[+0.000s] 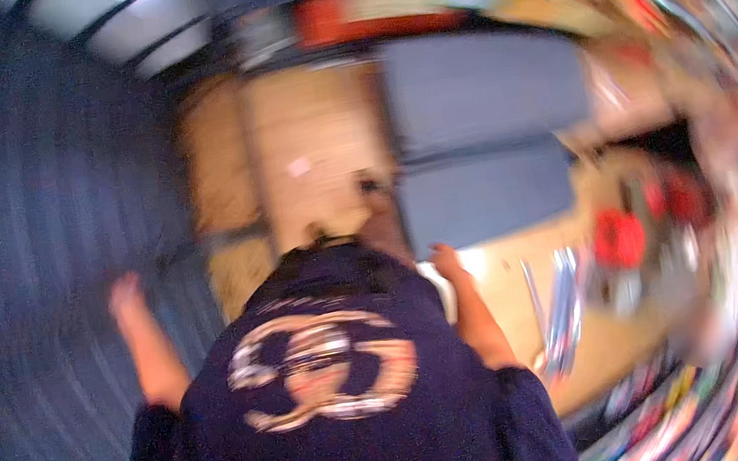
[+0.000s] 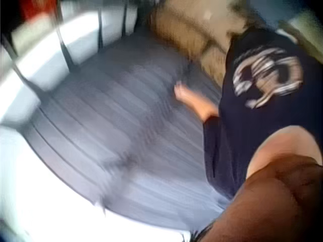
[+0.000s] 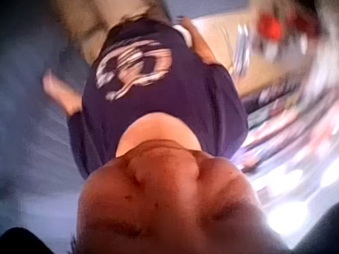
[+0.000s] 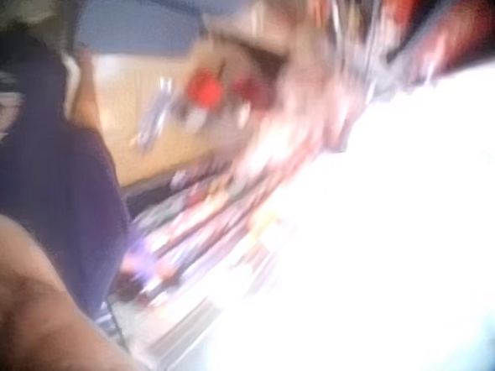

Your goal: The person handles metal shelf panels and supports, lifting panels from a stack, attaching metal brackets to the vertical shelving frame, and positioning the panels.

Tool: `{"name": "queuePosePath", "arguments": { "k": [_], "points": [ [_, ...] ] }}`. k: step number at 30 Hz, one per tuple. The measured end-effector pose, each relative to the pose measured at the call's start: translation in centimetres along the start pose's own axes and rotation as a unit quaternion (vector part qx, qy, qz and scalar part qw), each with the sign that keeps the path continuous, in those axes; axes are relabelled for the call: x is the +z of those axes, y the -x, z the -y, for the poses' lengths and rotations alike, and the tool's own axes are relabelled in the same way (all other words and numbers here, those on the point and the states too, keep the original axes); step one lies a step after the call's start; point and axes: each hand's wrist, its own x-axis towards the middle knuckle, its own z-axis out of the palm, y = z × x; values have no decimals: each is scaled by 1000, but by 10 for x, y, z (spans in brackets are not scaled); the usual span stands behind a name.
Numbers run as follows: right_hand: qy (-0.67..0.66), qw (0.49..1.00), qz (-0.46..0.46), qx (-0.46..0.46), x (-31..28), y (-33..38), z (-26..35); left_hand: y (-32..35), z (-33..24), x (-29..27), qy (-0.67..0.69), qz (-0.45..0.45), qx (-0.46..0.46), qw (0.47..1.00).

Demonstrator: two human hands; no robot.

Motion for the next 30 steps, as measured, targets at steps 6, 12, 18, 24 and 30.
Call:
{"name": "queuePosePath", "arguments": {
  "k": [6, 12, 18, 24, 30],
  "points": [
    [-98, 986, 81, 109, -13, -25, 35, 7, -41, 48, 333, -106, -82, 933],
    [-101, 978, 154, 101, -22, -92, 61, 21, -56, 31, 440, -16, -180, 880],
    [-126, 960, 244, 48, 3, -161, 86, 78, -46, 11, 331, -84, -128, 931],
    [-88, 939, 320, -86, 37, -226, 138, 121, -141, -18, 436, 152, -160, 873],
    [99, 921, 364, -99, 83, -162, 364, 162, -114, -57, 352, 116, -114, 922]
  ]
}}
